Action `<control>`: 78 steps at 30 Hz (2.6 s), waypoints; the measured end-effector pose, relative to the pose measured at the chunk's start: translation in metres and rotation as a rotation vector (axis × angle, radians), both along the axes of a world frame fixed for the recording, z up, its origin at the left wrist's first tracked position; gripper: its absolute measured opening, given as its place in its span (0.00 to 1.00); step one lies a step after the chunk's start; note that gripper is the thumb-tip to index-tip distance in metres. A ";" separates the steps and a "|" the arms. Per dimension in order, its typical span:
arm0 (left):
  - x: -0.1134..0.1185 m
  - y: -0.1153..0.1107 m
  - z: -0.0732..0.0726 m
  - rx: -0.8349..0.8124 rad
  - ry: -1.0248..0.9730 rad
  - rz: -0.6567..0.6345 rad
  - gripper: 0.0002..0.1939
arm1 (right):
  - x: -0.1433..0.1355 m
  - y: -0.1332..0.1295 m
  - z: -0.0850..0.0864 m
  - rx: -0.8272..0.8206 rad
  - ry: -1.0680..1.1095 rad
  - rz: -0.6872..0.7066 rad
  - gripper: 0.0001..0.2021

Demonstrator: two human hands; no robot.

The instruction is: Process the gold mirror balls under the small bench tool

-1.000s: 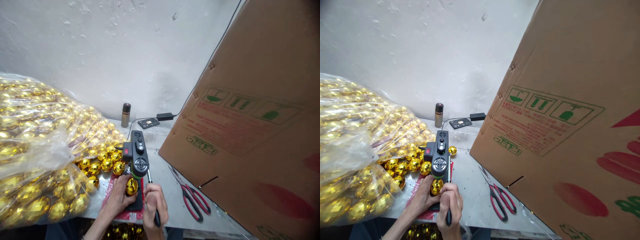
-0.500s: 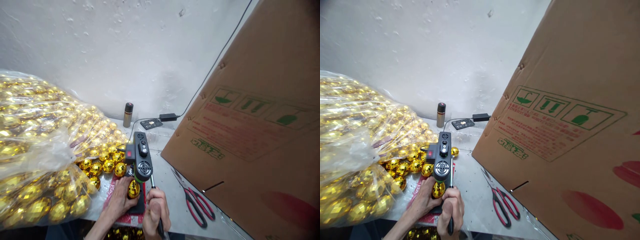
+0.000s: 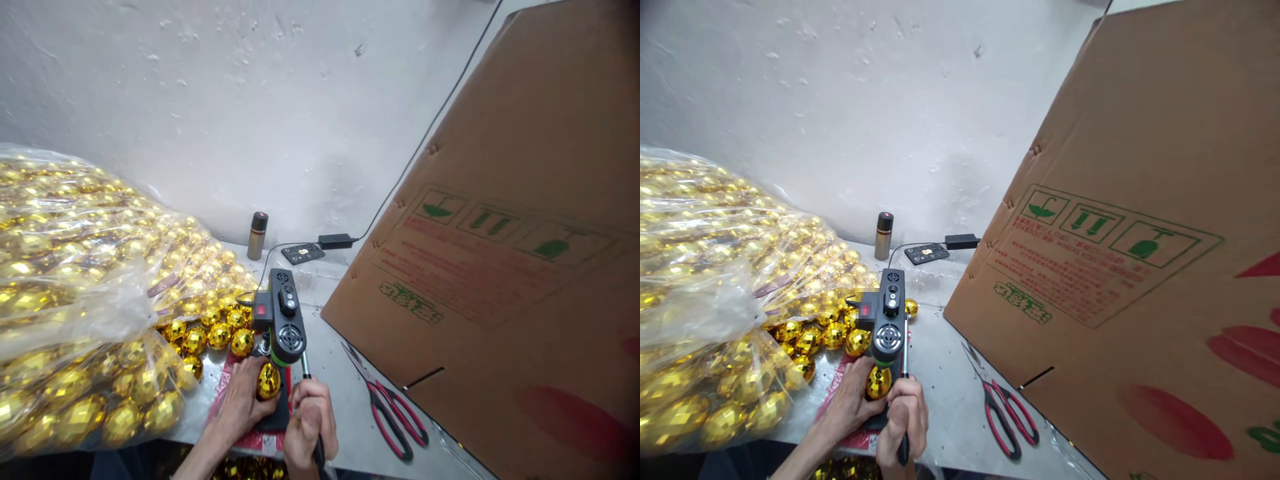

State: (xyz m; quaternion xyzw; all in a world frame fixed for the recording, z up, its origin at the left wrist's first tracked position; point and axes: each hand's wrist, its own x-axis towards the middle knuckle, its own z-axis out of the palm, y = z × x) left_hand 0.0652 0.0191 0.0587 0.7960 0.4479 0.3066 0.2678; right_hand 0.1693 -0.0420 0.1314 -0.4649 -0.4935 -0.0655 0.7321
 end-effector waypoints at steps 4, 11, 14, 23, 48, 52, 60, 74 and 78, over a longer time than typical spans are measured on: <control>0.001 0.001 -0.005 -0.004 -0.012 -0.003 0.24 | -0.001 0.001 -0.001 -0.001 0.025 -0.009 0.19; 0.004 0.001 -0.011 0.021 -0.011 0.009 0.26 | -0.007 0.003 -0.019 0.024 0.014 -0.023 0.20; 0.004 0.001 -0.009 -0.005 0.004 -0.009 0.27 | -0.003 0.004 -0.028 0.028 -0.049 -0.040 0.19; 0.004 0.001 -0.007 0.051 0.004 0.015 0.25 | 0.022 -0.002 -0.016 0.011 -0.345 0.004 0.17; -0.017 0.062 0.014 0.148 0.171 0.112 0.26 | 0.009 -0.012 0.065 -0.160 -0.047 0.101 0.16; -0.032 0.052 0.022 -0.025 -0.167 0.145 0.24 | 0.009 -0.012 0.064 -0.152 -0.048 0.115 0.16; -0.046 0.006 0.018 -0.343 -0.420 0.195 0.28 | 0.008 -0.009 0.069 -0.142 -0.043 0.126 0.16; -0.016 0.002 0.012 -0.155 -0.070 -0.020 0.30 | 0.010 -0.013 0.068 -0.145 -0.090 0.118 0.15; -0.013 0.009 0.024 -0.156 0.034 -0.094 0.29 | 0.010 -0.014 0.075 -0.153 -0.101 0.121 0.14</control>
